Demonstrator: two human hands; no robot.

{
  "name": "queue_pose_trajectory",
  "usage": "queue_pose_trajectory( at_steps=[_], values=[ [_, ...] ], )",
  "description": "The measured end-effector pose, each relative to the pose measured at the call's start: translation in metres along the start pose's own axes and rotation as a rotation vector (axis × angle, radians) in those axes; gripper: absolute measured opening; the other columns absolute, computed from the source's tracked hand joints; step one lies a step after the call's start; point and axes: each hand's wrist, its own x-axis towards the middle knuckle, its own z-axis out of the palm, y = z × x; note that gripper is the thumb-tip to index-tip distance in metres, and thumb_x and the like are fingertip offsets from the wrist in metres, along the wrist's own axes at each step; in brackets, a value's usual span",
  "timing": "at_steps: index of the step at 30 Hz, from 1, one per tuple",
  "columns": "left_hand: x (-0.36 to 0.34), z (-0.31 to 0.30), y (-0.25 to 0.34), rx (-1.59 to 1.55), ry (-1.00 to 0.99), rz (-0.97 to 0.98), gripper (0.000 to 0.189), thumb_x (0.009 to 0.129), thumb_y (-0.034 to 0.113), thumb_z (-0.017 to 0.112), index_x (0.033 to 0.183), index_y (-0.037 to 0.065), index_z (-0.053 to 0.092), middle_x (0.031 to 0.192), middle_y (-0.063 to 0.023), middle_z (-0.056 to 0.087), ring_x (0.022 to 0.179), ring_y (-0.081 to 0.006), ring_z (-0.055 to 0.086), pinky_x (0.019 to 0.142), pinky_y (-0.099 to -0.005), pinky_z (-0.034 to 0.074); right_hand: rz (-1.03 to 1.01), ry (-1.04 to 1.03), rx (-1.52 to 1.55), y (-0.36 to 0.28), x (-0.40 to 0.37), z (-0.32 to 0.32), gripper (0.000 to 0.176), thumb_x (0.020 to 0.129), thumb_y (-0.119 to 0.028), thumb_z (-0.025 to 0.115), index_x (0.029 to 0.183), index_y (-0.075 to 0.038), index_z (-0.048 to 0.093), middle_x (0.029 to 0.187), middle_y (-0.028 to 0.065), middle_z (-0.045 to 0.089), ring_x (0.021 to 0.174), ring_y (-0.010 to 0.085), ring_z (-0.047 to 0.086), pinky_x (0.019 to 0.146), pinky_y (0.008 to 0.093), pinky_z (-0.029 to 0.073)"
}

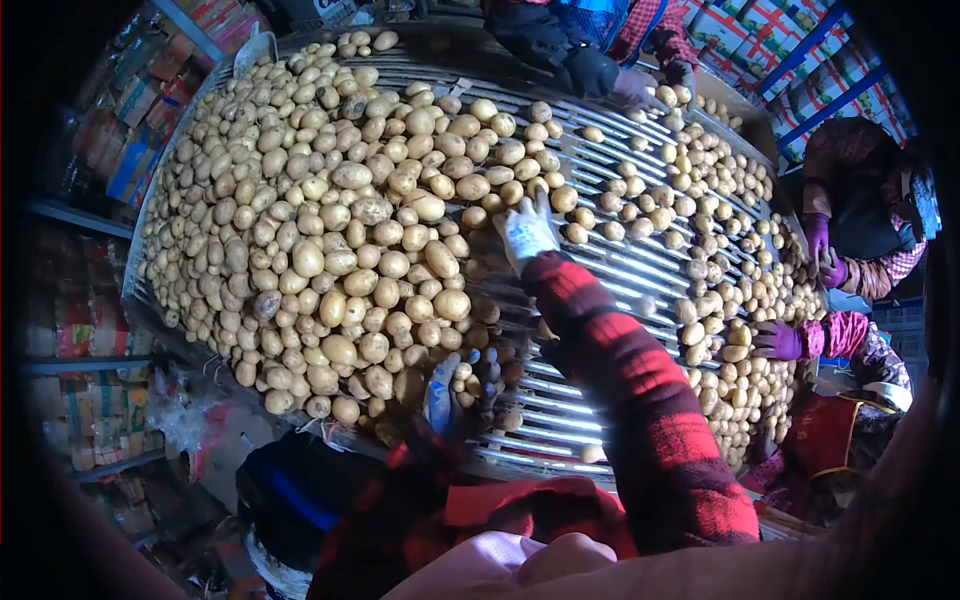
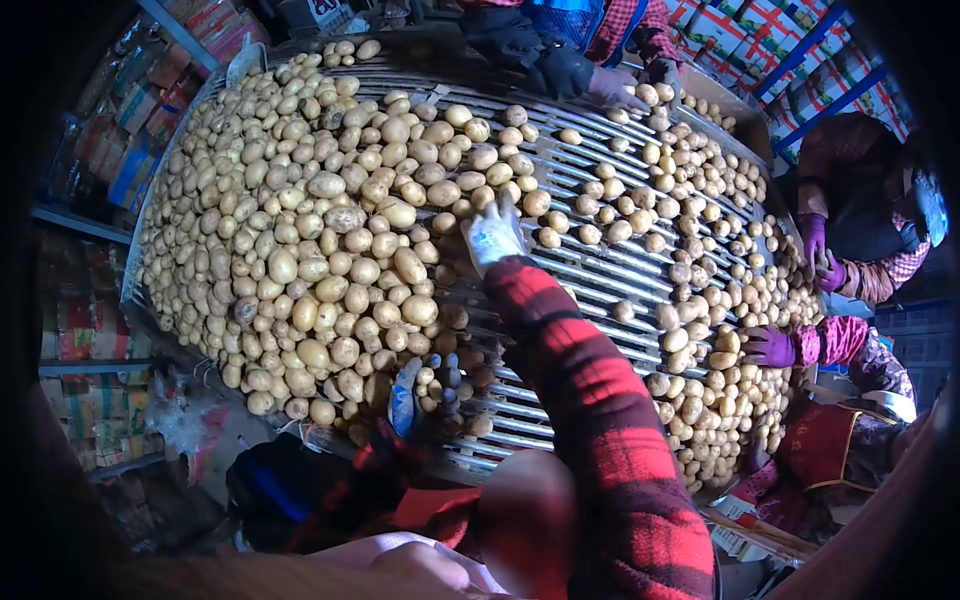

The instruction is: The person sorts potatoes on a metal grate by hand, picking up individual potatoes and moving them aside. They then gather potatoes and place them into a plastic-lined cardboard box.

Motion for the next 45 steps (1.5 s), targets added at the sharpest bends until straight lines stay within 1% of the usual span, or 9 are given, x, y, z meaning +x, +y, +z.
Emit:
queue_pose_trajectory(
  at_steps=[4,6,8,14,21,27,31,35,45],
  values=[
    [0.01,0.015,-0.003,0.014,0.026,0.043,0.031,0.099,0.034,0.064,0.113,0.007,0.067,0.112,-0.0028,0.068,0.114,-0.0236,0.06,0.07,-0.0347,0.059,0.003,0.486,0.423,-0.002,-0.075,-0.012,0.029,0.08,-0.02,0.073,0.109,-0.015,0.071,0.086,0.0072,0.068,0.091,0.0305,0.061,0.095,0.0499,0.041],
    [0.027,-0.006,0.001,0.021,0.062,0.1,0.028,0.099,0.033,0.066,0.109,0.007,0.068,0.108,-0.0007,0.068,0.105,-0.0209,0.062,0.066,-0.0324,0.057,-0.15,-0.297,0.456,-0.01,-0.11,-0.067,0.032,0.079,-0.016,0.076,0.111,-0.013,0.071,0.094,0.0091,0.068,0.087,0.0316,0.062,0.08,0.0442,0.047],
    [0.027,0.011,-0.004,0.058,0.185,0.177,0.021,0.097,0.03,0.069,0.1,0.008,0.069,0.098,0.0047,0.066,0.079,-0.0132,0.061,0.058,-0.0269,0.05,-0.31,0.214,0.832,-0.005,-0.146,-0.033,0.031,0.084,-0.021,0.073,0.113,-0.012,0.07,0.096,0.0165,0.068,0.087,0.0397,0.064,0.082,0.0443,0.055],
    [0.034,-0.002,0.007,-0.071,-0.188,-0.137,0.027,0.099,0.027,0.066,0.11,0.004,0.06,0.133,-0.012,0.059,0.132,-0.0303,0.051,0.07,-0.0287,0.054,0.098,0.133,0.41,0.033,-0.075,-0.004,0.056,0.08,-0.015,0.07,0.135,-0.019,0.061,0.141,0.02,0.053,0.122,0.0403,0.054,0.099,0.0509,0.047],
    [0.02,0.005,0.011,-0.024,-0.16,-0.168,0.031,0.1,0.03,0.063,0.113,0.002,0.063,0.136,-0.0132,0.057,0.132,-0.0284,0.05,0.076,-0.0349,0.057,0.243,-0.05,0.386,0.052,-0.057,0.01,0.045,0.079,-0.018,0.074,0.123,-0.022,0.069,0.145,0.0167,0.048,0.127,0.0368,0.053,0.102,0.0476,0.049],
    [0.027,0.011,-0.002,0.086,-0.036,-0.206,0.024,0.095,0.025,0.068,0.11,0.007,0.067,0.126,-0.0093,0.065,0.12,-0.0253,0.059,0.065,-0.0279,0.055,0.507,0.087,2.384,0.08,-0.214,-0.021,0.044,0.099,-0.048,0.063,0.113,-0.006,0.064,0.092,0.0003,0.063,0.092,0.0183,0.064,0.086,0.0365,0.054],
    [0.048,0.02,-0.037,0.192,-0.223,-0.397,0.021,0.1,0.026,0.061,0.109,0.009,0.069,0.132,-0.0054,0.065,0.128,-0.0217,0.058,0.066,-0.0303,0.056,0.795,0.218,2.247,0.009,-0.32,-0.065,0.021,0.096,-0.028,0.065,0.099,-0.007,0.065,0.087,0.0003,0.059,0.079,0.0134,0.057,0.08,0.0335,0.052],
    [0.07,0.016,-0.058,0.39,-0.106,-0.545,0.027,0.101,0.031,0.061,0.112,0.009,0.072,0.138,-0.0077,0.062,0.13,-0.0269,0.056,0.065,-0.0305,0.056,0.652,-0.076,2.402,-0.07,-0.399,-0.044,0.046,0.1,-0.041,0.065,0.128,-0.005,0.059,0.083,0.001,0.057,0.071,0.0138,0.054,0.063,0.0281,0.047],
    [0.096,-0.017,-0.101,0.504,0.026,-0.945,0.029,0.099,0.033,0.061,0.107,0.006,0.069,0.131,-0.0095,0.066,0.118,-0.033,0.063,0.06,-0.0341,0.056,1.6,1.177,2.16,-0.156,-0.675,-0.128,0.06,0.098,-0.04,0.063,0.146,-0.009,0.046,0.126,0.0152,0.065,0.099,0.0237,0.069,0.068,0.0323,0.059]
  ],
)
